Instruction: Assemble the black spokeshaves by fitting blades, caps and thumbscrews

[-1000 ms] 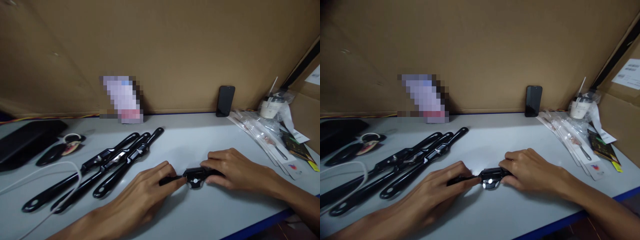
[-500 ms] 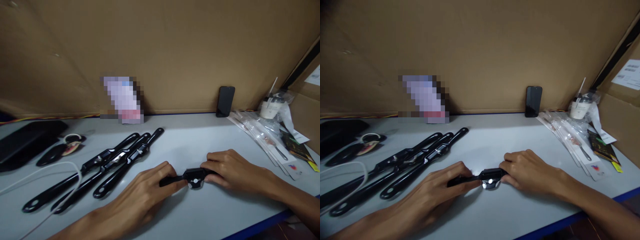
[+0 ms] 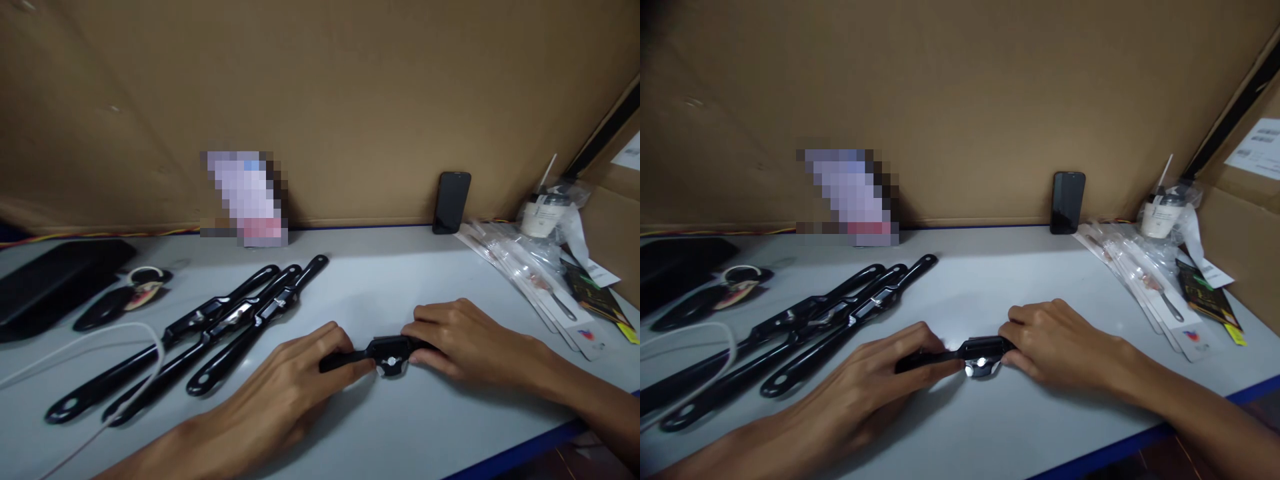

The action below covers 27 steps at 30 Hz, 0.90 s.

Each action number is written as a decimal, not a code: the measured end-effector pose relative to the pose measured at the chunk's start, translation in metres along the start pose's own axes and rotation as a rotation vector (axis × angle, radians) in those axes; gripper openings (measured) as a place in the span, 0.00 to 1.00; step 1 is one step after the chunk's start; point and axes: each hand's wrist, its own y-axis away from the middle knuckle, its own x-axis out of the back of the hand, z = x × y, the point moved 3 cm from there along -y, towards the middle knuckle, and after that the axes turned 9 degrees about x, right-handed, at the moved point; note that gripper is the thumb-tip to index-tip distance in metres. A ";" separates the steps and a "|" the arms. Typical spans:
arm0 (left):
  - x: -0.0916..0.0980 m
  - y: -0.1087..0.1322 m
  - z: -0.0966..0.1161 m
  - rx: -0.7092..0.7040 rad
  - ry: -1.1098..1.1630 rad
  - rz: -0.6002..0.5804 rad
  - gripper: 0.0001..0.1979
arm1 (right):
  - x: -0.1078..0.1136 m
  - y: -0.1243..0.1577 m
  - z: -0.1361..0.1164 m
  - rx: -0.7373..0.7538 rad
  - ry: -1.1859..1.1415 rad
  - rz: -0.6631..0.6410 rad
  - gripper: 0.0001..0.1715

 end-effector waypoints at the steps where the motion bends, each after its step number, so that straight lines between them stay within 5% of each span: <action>1: 0.000 0.000 0.000 0.002 0.002 -0.004 0.35 | 0.000 0.000 0.000 -0.001 0.002 -0.001 0.10; 5: -0.002 0.002 -0.001 0.001 -0.002 0.004 0.36 | -0.001 -0.002 0.000 -0.017 0.025 -0.006 0.17; 16: -0.002 0.002 -0.002 -0.001 -0.005 0.003 0.35 | -0.004 -0.002 0.001 -0.001 0.048 0.012 0.11; 22: -0.002 0.002 -0.002 0.009 0.003 -0.017 0.33 | 0.004 0.005 -0.005 0.062 -0.015 0.173 0.07; 27: -0.002 0.000 -0.001 0.030 0.044 0.002 0.29 | -0.001 0.005 -0.017 0.155 -0.030 0.163 0.07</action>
